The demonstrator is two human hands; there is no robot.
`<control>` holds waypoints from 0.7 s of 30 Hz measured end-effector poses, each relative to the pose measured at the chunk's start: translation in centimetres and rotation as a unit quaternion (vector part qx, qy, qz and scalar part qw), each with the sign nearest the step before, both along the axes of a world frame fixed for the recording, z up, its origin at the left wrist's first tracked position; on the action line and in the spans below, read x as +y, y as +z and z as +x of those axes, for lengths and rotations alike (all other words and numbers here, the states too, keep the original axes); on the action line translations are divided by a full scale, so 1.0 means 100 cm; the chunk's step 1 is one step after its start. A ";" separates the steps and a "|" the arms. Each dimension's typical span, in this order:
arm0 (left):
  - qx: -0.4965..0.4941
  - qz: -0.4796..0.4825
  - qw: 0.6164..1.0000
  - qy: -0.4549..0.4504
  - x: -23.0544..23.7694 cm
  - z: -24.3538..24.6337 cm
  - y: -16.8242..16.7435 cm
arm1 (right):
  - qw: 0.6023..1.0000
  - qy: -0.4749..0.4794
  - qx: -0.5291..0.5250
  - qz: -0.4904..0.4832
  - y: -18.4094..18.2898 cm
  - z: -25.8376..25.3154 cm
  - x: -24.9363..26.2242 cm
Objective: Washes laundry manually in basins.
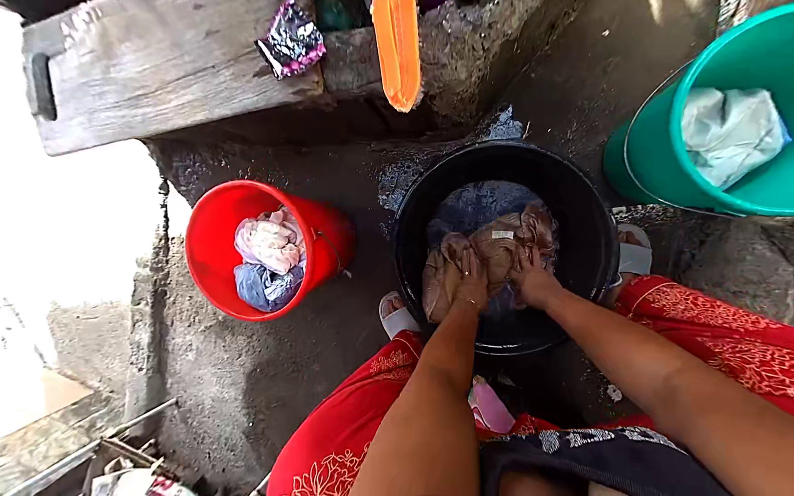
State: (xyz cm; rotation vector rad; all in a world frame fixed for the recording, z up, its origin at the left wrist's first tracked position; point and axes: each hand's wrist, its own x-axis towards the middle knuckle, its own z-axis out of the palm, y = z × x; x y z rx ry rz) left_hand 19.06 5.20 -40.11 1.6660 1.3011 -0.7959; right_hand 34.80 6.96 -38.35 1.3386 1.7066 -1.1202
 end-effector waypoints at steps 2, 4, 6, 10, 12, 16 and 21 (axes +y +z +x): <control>-0.018 -0.002 1.000 -0.004 -0.006 -0.001 0.005 | 1.000 0.010 0.004 0.016 0.002 -0.001 -0.003; -0.044 0.008 0.997 0.067 0.002 -0.011 0.013 | 0.999 0.033 0.006 0.009 0.007 -0.001 -0.002; -0.038 -0.021 0.988 0.150 0.008 -0.018 0.021 | 0.998 0.042 0.025 -0.034 0.015 0.006 0.006; -0.013 -0.033 0.969 0.244 0.036 -0.028 0.067 | 0.973 -0.128 0.183 -0.056 0.053 0.041 0.045; -0.016 -0.006 0.968 0.252 0.051 -0.026 0.090 | 0.924 -0.260 0.280 0.022 0.060 0.067 0.053; -0.137 0.185 0.953 0.197 0.073 -0.030 0.178 | 0.807 -0.387 0.435 0.098 0.117 0.083 0.083; -0.221 0.138 0.965 -0.022 0.075 -0.040 0.263 | 0.721 -0.404 0.544 0.142 0.155 0.098 0.099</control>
